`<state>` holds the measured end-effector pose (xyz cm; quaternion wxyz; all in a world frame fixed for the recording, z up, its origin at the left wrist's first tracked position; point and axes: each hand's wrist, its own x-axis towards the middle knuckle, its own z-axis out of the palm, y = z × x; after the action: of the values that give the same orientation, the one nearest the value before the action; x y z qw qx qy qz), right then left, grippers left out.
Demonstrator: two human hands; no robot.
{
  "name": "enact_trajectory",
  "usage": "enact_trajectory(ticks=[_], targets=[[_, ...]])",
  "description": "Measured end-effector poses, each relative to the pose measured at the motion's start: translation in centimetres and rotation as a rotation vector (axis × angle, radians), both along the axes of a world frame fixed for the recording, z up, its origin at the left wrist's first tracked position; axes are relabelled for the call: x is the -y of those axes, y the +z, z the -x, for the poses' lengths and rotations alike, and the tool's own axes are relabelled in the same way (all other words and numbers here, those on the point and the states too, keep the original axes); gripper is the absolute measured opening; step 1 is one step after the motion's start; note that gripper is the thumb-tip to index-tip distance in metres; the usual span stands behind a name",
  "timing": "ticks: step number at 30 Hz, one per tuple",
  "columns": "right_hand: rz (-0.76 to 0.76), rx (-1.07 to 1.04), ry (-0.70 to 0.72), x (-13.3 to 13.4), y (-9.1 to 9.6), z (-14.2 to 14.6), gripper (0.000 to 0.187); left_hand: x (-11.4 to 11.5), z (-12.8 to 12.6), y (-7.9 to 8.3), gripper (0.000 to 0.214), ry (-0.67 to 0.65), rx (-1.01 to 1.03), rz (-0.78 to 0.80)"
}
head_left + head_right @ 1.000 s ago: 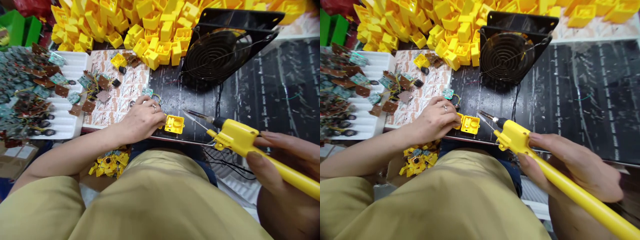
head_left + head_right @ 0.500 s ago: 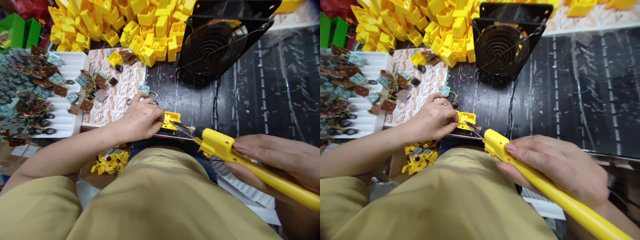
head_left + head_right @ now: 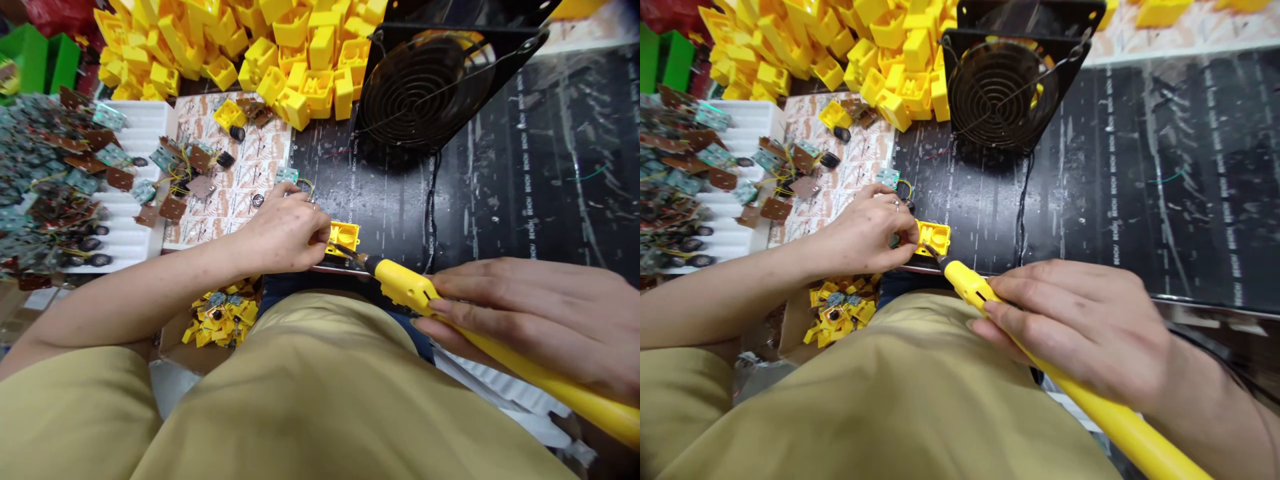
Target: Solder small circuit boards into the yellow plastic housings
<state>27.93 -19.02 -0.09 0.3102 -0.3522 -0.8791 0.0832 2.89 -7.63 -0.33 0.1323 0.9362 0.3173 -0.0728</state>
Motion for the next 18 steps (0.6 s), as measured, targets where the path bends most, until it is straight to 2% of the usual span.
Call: enact_trajectory(ticks=[3, 8, 14, 18], targets=[[-0.088, 0.068, 0.088, -0.1, 0.2, -0.4, 0.014, 0.0, -0.2, 0.0, 0.015, 0.009, 0.006, 0.013], [0.034, 0.023, 0.005, 0.9, -0.5, -1.7, 0.025, -0.1, -0.3, 0.0, 0.015, 0.001, 0.026, 0.007], [-0.009, -0.001, 0.008, 0.8, -0.9, -1.4, 0.020, -0.4, -0.2, 0.2, 0.017, -0.019, -0.001, 0.022], [0.012, -0.049, -0.048, 1.0, -1.2, -0.9, 0.018, -0.6, -0.1, 0.6, 0.019, -0.029, -0.023, 0.053]])
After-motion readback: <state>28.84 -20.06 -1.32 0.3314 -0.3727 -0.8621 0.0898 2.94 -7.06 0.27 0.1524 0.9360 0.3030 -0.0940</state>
